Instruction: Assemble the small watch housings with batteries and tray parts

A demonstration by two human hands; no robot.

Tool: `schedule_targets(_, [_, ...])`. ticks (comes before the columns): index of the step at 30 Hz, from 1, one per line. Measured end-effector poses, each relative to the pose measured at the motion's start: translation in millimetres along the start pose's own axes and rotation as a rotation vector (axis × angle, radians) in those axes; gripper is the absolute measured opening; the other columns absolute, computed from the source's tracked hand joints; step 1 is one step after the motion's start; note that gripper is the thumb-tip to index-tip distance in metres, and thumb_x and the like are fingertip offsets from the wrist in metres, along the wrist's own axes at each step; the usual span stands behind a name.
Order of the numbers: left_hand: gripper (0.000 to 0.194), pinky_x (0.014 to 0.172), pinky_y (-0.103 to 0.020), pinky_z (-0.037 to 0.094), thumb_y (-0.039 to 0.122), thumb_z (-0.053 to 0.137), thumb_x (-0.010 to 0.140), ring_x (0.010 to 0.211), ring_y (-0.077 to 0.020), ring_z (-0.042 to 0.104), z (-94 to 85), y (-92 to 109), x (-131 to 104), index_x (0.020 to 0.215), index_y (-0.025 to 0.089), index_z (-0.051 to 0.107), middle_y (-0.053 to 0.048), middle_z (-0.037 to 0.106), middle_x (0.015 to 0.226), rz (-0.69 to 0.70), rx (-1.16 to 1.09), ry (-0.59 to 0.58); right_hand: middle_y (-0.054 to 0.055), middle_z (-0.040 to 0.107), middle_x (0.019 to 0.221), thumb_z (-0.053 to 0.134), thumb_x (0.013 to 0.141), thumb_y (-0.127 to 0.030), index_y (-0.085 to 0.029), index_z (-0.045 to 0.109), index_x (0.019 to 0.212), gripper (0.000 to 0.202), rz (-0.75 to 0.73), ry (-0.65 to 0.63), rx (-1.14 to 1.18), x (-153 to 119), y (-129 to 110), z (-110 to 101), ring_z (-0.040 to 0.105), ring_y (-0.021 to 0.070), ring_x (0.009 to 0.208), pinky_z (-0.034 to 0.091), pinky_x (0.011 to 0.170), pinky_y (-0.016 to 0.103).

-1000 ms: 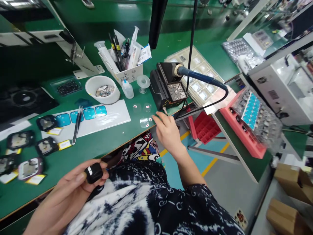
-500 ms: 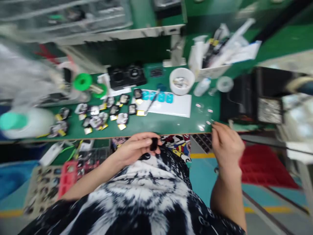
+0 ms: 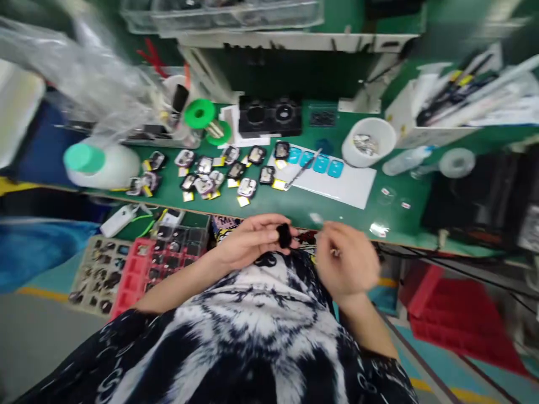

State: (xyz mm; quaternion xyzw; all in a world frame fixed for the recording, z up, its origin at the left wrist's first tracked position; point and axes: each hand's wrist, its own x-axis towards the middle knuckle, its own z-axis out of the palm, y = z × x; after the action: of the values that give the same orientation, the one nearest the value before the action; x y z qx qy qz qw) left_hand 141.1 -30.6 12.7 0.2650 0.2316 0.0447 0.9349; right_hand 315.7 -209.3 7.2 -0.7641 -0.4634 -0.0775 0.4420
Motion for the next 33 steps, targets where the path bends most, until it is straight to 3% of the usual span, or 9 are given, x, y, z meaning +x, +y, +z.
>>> schedule_targets(2, [0.031,0.091,-0.036,0.071,0.028,0.091,0.092,0.105,-0.0259,0.084,-2.1,2,-4,0.122,0.023,0.083,-0.011,0.084,0.122,0.023,0.017,0.049,0.005,0.085,0.109,0.078,0.095,-0.010,-0.031,0.075,0.122,0.035,-0.146,0.021,-0.001,3,-24,20,0.082,0.0259,0.091,0.067,0.076,0.044])
schedule_targets(6, [0.031,0.092,-0.036,0.070,0.030,0.092,0.092,0.101,-0.0212,0.082,-5.5,1,-6,0.121,0.024,0.084,-0.008,0.084,0.117,0.058,0.039,0.144,0.004,0.085,0.108,0.077,0.096,-0.010,-0.031,0.073,0.125,0.035,-0.202,0.017,0.055,4,-43,37,0.082,0.0226,0.086,0.067,0.069,0.039])
schedule_targets(23, [0.030,0.086,-0.031,0.068,0.027,0.091,0.091,0.095,-0.0177,0.078,-5.2,-4,-3,0.121,0.023,0.086,-0.007,0.083,0.108,-0.002,0.034,0.136,0.010,0.085,0.114,0.074,0.098,-0.006,-0.022,0.072,0.124,0.030,-0.252,-0.106,0.185,-3,-39,39,0.082,0.0237,0.099,0.070,0.079,0.039])
schedule_targets(33, [0.032,0.082,-0.032,0.069,0.028,0.092,0.089,0.092,-0.0196,0.079,-4.4,-3,-1,0.119,0.020,0.086,-0.008,0.083,0.105,-0.032,-0.008,0.130,0.011,0.085,0.112,0.076,0.098,-0.005,-0.019,0.073,0.117,0.024,-0.305,-0.074,0.188,-2,-38,37,0.081,0.0216,0.093,0.069,0.075,0.036])
